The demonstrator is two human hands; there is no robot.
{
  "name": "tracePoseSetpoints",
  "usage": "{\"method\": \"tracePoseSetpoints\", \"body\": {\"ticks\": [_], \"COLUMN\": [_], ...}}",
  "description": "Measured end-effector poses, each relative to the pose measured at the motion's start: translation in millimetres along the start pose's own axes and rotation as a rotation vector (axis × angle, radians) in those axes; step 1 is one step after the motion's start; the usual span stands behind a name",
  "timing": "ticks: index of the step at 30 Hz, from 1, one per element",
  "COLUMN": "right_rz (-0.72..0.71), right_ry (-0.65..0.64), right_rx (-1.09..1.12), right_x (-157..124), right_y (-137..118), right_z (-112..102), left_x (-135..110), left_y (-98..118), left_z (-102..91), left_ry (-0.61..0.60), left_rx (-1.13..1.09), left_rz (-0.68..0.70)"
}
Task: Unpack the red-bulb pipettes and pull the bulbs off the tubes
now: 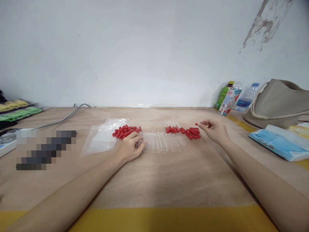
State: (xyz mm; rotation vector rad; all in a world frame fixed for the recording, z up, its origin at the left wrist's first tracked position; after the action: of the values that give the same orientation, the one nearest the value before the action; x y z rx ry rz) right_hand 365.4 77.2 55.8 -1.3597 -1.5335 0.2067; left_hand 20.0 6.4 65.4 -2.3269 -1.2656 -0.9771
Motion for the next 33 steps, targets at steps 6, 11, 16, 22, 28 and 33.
{"method": "tracePoseSetpoints", "body": {"ticks": [6, 11, 16, 22, 28, 33], "right_rz": [0.051, 0.119, 0.166, 0.033, -0.121, 0.214], "right_ry": [0.019, -0.069, -0.060, 0.031, -0.178, -0.358], "right_rx": [-0.070, -0.049, -0.098, -0.214, -0.569, -0.673], "right_x": [3, 7, 6, 5, 4, 23], "right_y": [21, 42, 46, -3, -54, -27], "right_z": [11, 27, 22, 16, 66, 83], "left_x": [1, 1, 1, 1, 2, 3], "left_y": [-10, -21, -32, -34, -29, -26], "left_z": [-0.7, 2.4, 5.8, -1.8, -4.7, -6.0], "left_ry": [0.017, 0.028, 0.029, 0.116, 0.169, 0.186], "left_rx": [-0.073, -0.098, -0.107, -0.131, -0.070, -0.048], "left_rz": [-0.103, -0.161, -0.216, -0.238, -0.169, -0.126]}}
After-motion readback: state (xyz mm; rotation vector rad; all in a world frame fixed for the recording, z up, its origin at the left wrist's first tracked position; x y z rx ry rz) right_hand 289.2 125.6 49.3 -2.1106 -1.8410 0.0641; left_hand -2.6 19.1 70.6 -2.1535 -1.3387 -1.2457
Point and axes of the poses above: each hand's wrist, its own x-axis towards the middle knuckle, its own z-axis out of the palm, y = z × x, the point moved 9 cm from there along x, towards the middle knuckle, and after that the axes turned 9 degrees about x, right-handed, at the moved point
